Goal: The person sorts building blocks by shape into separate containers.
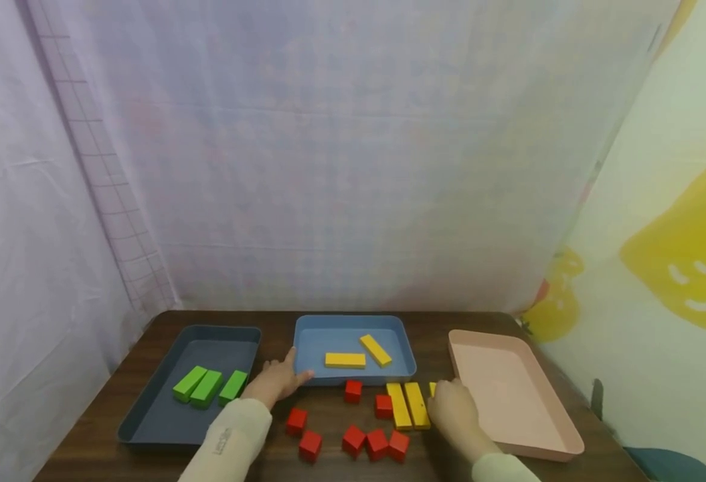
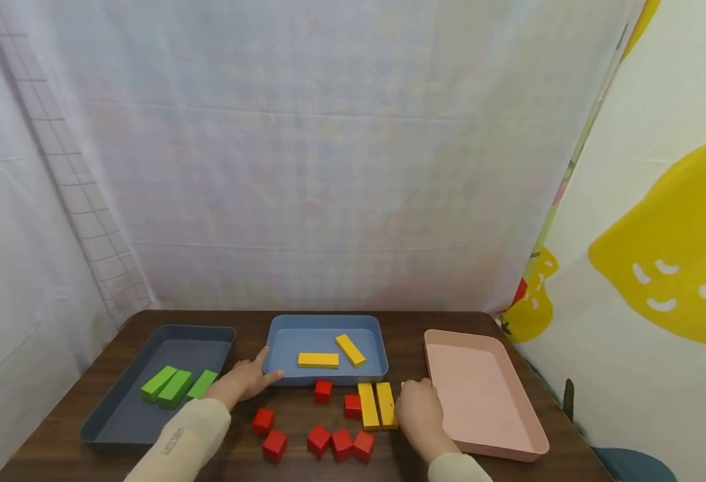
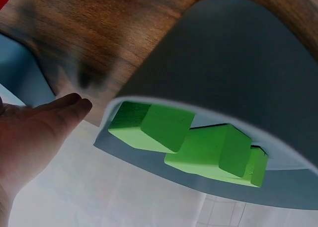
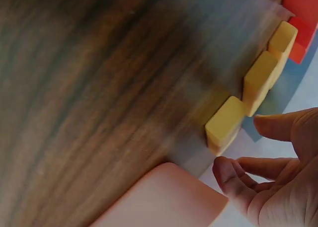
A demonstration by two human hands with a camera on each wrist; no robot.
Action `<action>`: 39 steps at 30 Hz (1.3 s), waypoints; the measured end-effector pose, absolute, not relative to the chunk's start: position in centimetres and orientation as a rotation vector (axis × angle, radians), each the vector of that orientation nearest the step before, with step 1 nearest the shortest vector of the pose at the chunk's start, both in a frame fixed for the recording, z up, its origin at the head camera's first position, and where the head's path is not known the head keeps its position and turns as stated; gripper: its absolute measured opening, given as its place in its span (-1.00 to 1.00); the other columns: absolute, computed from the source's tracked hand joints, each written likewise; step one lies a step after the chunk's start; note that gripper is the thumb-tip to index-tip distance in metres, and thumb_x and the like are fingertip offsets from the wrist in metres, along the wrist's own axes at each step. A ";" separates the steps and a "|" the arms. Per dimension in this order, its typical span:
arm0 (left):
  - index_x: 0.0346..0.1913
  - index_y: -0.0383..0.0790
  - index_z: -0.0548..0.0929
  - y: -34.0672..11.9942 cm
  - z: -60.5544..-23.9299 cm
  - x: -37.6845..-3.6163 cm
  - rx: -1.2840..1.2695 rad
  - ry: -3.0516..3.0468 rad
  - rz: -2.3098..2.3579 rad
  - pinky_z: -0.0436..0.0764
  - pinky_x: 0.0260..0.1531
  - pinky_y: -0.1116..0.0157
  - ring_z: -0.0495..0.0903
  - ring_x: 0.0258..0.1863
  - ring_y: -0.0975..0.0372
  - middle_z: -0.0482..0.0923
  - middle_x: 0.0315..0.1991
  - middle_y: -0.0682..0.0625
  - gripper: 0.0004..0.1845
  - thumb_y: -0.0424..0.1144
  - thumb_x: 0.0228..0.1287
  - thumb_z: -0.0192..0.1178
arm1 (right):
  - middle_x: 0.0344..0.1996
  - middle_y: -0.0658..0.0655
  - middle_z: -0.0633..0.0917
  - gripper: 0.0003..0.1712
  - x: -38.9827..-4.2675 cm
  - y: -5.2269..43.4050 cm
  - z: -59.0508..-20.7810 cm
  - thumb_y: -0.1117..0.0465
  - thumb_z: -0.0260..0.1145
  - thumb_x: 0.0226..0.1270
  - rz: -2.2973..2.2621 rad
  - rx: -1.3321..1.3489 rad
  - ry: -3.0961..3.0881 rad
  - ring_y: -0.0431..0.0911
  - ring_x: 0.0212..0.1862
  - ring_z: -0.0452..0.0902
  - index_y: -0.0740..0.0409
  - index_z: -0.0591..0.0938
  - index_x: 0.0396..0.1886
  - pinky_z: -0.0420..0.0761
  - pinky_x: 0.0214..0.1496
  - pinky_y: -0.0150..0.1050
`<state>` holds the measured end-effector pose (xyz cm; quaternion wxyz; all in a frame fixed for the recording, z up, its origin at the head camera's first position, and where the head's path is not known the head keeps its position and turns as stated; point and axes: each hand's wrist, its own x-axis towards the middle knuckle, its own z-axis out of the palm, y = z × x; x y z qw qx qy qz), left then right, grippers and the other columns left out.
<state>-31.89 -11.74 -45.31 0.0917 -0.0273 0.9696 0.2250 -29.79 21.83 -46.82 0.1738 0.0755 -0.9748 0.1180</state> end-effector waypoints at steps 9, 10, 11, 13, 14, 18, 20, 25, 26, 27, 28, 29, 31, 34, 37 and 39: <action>0.54 -0.36 0.06 -11.9 -45.9 -32.3 -0.067 2.894 0.667 0.15 0.33 -0.23 0.09 0.38 -0.41 0.19 0.35 -0.58 -0.11 0.18 0.43 0.10 | -0.63 0.22 0.57 -0.89 -29.9 21.8 -47.6 0.38 0.27 0.00 0.302 0.177 -2.854 0.15 -0.44 0.52 0.33 0.58 -0.64 0.58 -0.38 0.09; 0.54 -0.36 0.06 -11.9 -45.9 -32.3 -0.065 2.895 0.668 0.15 0.34 -0.23 0.09 0.38 -0.41 0.19 0.35 -0.59 -0.11 0.17 0.43 0.10 | -0.63 0.21 0.57 -0.90 -29.9 21.8 -47.5 0.39 0.27 -0.01 0.292 0.181 -2.863 0.15 -0.45 0.52 0.33 0.57 -0.64 0.58 -0.38 0.09; 0.54 -0.36 0.06 -11.9 -46.0 -32.4 -0.065 2.895 0.676 0.14 0.34 -0.23 0.09 0.38 -0.42 0.19 0.35 -0.59 -0.11 0.17 0.43 0.10 | -0.63 0.21 0.57 -0.91 -29.8 21.7 -47.5 0.39 0.27 -0.02 0.291 0.178 -2.873 0.15 -0.45 0.52 0.32 0.57 -0.64 0.59 -0.39 0.09; 0.54 -0.37 0.07 -11.9 -45.9 -32.3 -0.060 2.897 0.690 0.13 0.34 -0.23 0.08 0.38 -0.43 0.18 0.34 -0.60 -0.12 0.16 0.43 0.10 | -0.63 0.21 0.57 -0.92 -29.8 21.6 -47.4 0.40 0.27 -0.04 0.297 0.173 -2.886 0.15 -0.45 0.53 0.31 0.58 -0.64 0.59 -0.38 0.09; 0.53 -0.37 0.07 -11.9 -45.9 -32.3 -0.056 2.897 0.696 0.13 0.34 -0.23 0.08 0.37 -0.44 0.18 0.34 -0.61 -0.12 0.15 0.44 0.11 | -0.63 0.21 0.57 -0.93 -29.7 21.6 -47.3 0.41 0.27 -0.05 0.299 0.168 -2.895 0.15 -0.45 0.53 0.31 0.57 -0.64 0.59 -0.38 0.09; 0.53 -0.37 0.07 -11.8 -45.7 -32.0 -0.060 2.897 0.705 0.14 0.33 -0.24 0.08 0.37 -0.44 0.18 0.33 -0.61 -0.13 0.14 0.44 0.11 | -0.62 0.22 0.58 -0.95 -29.7 21.5 -47.3 0.42 0.25 -0.07 0.301 0.169 -2.908 0.15 -0.47 0.56 0.31 0.57 -0.64 0.60 -0.40 0.08; 0.53 -0.36 0.08 -11.8 -45.6 -31.9 -0.077 2.891 0.704 0.14 0.33 -0.24 0.08 0.38 -0.43 0.19 0.34 -0.60 -0.12 0.14 0.43 0.12 | -0.63 0.23 0.58 -0.93 -29.8 21.5 -47.4 0.43 0.24 -0.05 0.287 0.189 -2.897 0.15 -0.49 0.57 0.32 0.57 -0.64 0.61 -0.43 0.08; 0.55 -0.32 0.08 -11.6 -45.3 -31.8 -0.125 2.881 0.706 0.11 0.35 -0.24 0.07 0.41 -0.38 0.20 0.36 -0.56 -0.12 0.15 0.41 0.13 | -0.66 0.24 0.57 -0.90 -30.1 21.6 -47.6 0.45 0.23 -0.03 0.257 0.241 -2.850 0.16 -0.53 0.58 0.33 0.55 -0.67 0.61 -0.47 0.08; 0.55 -0.32 0.08 -11.6 -45.2 -31.8 -0.128 2.882 0.703 0.11 0.35 -0.24 0.07 0.41 -0.37 0.20 0.36 -0.55 -0.12 0.16 0.41 0.13 | -0.66 0.24 0.57 -0.90 -30.1 21.6 -47.6 0.45 0.23 -0.04 0.257 0.244 -2.848 0.15 -0.53 0.58 0.32 0.54 -0.67 0.61 -0.47 0.08; 0.55 -0.32 0.08 -11.6 -45.2 -31.9 -0.130 2.884 0.700 0.12 0.35 -0.24 0.07 0.41 -0.37 0.20 0.37 -0.55 -0.12 0.16 0.41 0.13 | -0.66 0.23 0.57 -0.90 -30.2 21.6 -47.6 0.45 0.24 -0.04 0.260 0.244 -2.848 0.14 -0.53 0.58 0.31 0.54 -0.67 0.61 -0.47 0.07; 0.55 -0.31 0.08 -11.6 -45.3 -31.9 -0.131 2.886 0.698 0.13 0.35 -0.23 0.08 0.41 -0.37 0.20 0.37 -0.55 -0.12 0.16 0.41 0.13 | -0.66 0.22 0.57 -0.90 -30.2 21.6 -47.6 0.45 0.24 -0.05 0.263 0.244 -2.849 0.14 -0.53 0.58 0.31 0.53 -0.67 0.61 -0.46 0.07; 0.55 -0.31 0.08 -11.6 -45.2 -31.9 -0.132 2.887 0.696 0.13 0.34 -0.23 0.08 0.41 -0.36 0.20 0.37 -0.54 -0.12 0.16 0.41 0.13 | -0.66 0.21 0.57 -0.90 -30.2 21.6 -47.6 0.44 0.24 -0.04 0.263 0.239 -2.856 0.13 -0.53 0.58 0.31 0.53 -0.67 0.61 -0.46 0.07; 0.54 -0.32 0.09 -11.5 -45.2 -31.9 -0.131 2.890 0.689 0.15 0.33 -0.23 0.10 0.40 -0.37 0.22 0.35 -0.55 -0.11 0.16 0.41 0.14 | -0.66 0.21 0.57 -0.90 -30.3 21.6 -47.6 0.44 0.25 -0.05 0.271 0.231 -2.870 0.12 -0.53 0.58 0.31 0.53 -0.67 0.61 -0.45 0.06; 0.54 -0.32 0.09 -11.5 -45.2 -31.8 -0.142 2.888 0.687 0.17 0.33 -0.23 0.10 0.40 -0.37 0.22 0.35 -0.55 -0.11 0.17 0.40 0.14 | -0.64 0.22 0.58 -0.94 -30.3 21.5 -47.4 0.44 0.25 -0.05 0.316 0.197 -2.896 0.12 -0.51 0.58 0.34 0.55 -0.63 0.61 -0.43 0.06; 0.54 -0.32 0.10 -11.4 -45.0 -31.7 -0.156 2.884 0.685 0.17 0.33 -0.22 0.10 0.40 -0.36 0.22 0.35 -0.55 -0.12 0.16 0.40 0.14 | -0.61 0.24 0.59 -0.94 -30.5 21.6 -47.2 0.42 0.24 -0.05 0.362 0.178 -2.879 0.16 -0.47 0.58 0.39 0.57 -0.57 0.59 -0.39 0.09; 0.54 -0.31 0.10 -11.3 -44.9 -31.6 -0.166 2.876 0.681 0.16 0.35 -0.21 0.09 0.41 -0.35 0.21 0.37 -0.54 -0.13 0.16 0.42 0.13 | -0.60 0.25 0.59 -0.92 -30.7 21.7 -46.9 0.41 0.25 -0.05 0.390 0.178 -2.840 0.19 -0.45 0.57 0.41 0.57 -0.53 0.57 -0.37 0.11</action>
